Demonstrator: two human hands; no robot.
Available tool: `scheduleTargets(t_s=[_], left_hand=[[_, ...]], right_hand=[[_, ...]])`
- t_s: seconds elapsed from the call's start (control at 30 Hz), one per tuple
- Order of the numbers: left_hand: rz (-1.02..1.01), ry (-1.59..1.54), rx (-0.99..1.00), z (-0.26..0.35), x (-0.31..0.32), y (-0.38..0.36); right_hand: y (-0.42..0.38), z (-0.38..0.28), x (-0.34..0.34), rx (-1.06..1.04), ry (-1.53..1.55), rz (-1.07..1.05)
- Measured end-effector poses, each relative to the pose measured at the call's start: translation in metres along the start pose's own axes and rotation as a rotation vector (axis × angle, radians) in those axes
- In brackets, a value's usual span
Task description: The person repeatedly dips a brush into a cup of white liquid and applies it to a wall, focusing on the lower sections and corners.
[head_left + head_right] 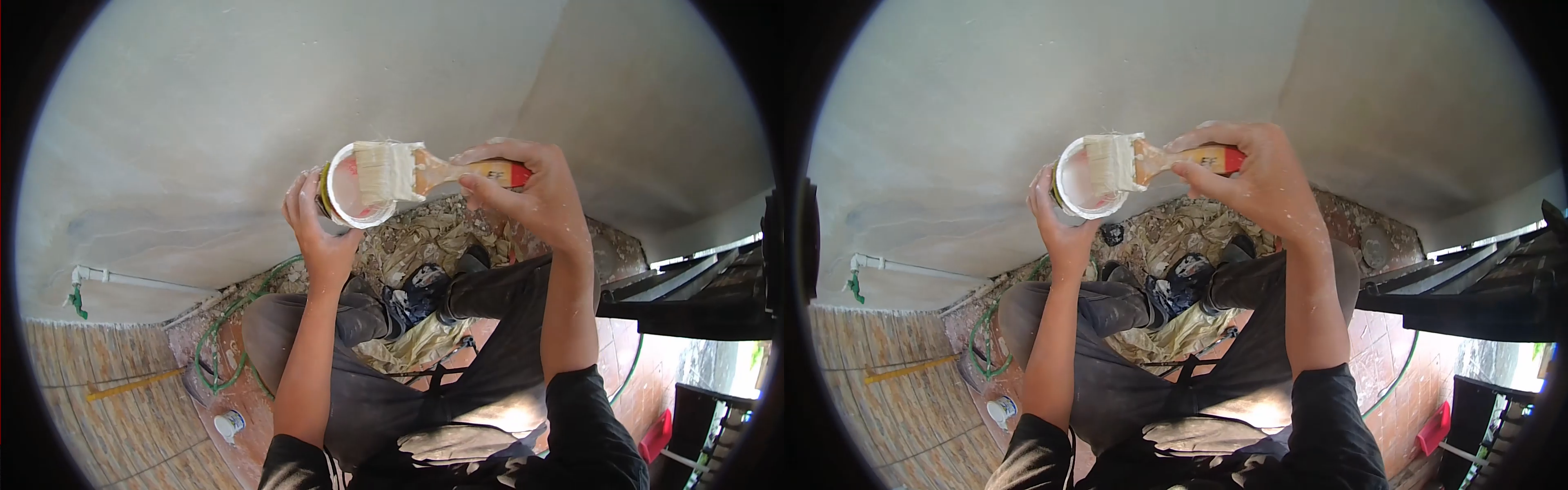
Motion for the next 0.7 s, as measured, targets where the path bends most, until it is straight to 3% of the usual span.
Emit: scheduleTargets(t_s=[0.53,0.7], left_hand=[[0.004,0.088,0.08,0.011,-0.002,-0.001],[0.011,0.104,0.156,0.021,-0.004,-0.001]], right_hand=[[0.0,0.01,0.031,0.124,0.264,-0.205],[0.001,0.008,0.035,0.126,0.22,-0.162]])
Point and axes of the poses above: each hand's wrist, its own y-axis towards the middle knuckle, its own x-axis out of the palm, z = x × y, the point moved 9 cm from there along y, towards the middle knuckle, and after that the axes turned 14 degrees about -y, right-handed, at the moved point
